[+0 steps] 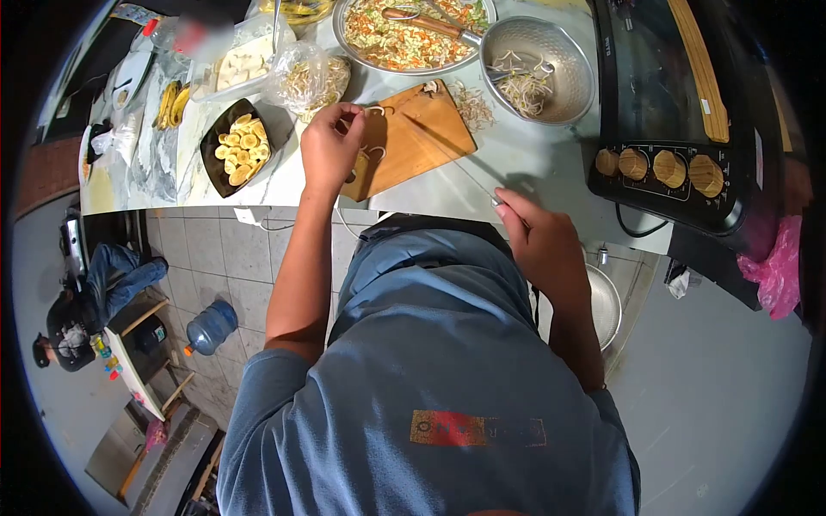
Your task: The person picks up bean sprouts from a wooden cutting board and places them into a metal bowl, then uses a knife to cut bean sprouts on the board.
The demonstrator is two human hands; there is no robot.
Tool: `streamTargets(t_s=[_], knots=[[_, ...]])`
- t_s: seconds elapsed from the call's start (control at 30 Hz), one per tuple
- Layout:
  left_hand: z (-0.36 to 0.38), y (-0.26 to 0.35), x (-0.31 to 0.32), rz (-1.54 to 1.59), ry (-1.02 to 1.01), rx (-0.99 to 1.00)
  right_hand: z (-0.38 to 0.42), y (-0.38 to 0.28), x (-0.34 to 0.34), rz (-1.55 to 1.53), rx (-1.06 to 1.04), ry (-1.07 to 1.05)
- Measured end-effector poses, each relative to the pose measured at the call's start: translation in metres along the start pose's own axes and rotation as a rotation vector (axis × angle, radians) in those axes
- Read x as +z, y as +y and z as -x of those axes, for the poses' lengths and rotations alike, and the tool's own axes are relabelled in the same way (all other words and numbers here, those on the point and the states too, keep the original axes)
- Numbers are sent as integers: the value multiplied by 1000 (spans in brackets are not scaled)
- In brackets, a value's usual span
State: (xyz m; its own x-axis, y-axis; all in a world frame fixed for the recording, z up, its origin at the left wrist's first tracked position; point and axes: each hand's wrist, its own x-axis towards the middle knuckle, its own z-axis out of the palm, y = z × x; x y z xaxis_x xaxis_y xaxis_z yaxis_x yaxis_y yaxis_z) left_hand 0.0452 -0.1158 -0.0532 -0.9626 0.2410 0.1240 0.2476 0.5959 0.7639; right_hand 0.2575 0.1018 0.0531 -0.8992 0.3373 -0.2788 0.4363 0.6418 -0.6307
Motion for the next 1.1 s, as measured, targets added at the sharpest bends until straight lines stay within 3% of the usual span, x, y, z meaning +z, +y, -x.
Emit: streamTargets(t_s=[0.1, 0.33, 0.57, 0.73, 0.9, 1.1], knots=[[1, 3, 2, 2, 10, 15, -2, 4, 4, 37, -19, -11], [-9, 9, 10, 7, -33, 53, 9, 22, -18, 49, 175, 117], [-33, 60, 46, 78, -144, 277, 27, 33, -24, -29, 314, 113], [-55, 104, 88, 134, -203, 454, 41, 45, -18, -76, 299, 140], [-68, 112, 103, 92, -321, 506, 43, 51, -19, -99, 297, 138], [-71, 77, 58, 109, -323, 330, 27, 50, -21, -138, 201, 117]])
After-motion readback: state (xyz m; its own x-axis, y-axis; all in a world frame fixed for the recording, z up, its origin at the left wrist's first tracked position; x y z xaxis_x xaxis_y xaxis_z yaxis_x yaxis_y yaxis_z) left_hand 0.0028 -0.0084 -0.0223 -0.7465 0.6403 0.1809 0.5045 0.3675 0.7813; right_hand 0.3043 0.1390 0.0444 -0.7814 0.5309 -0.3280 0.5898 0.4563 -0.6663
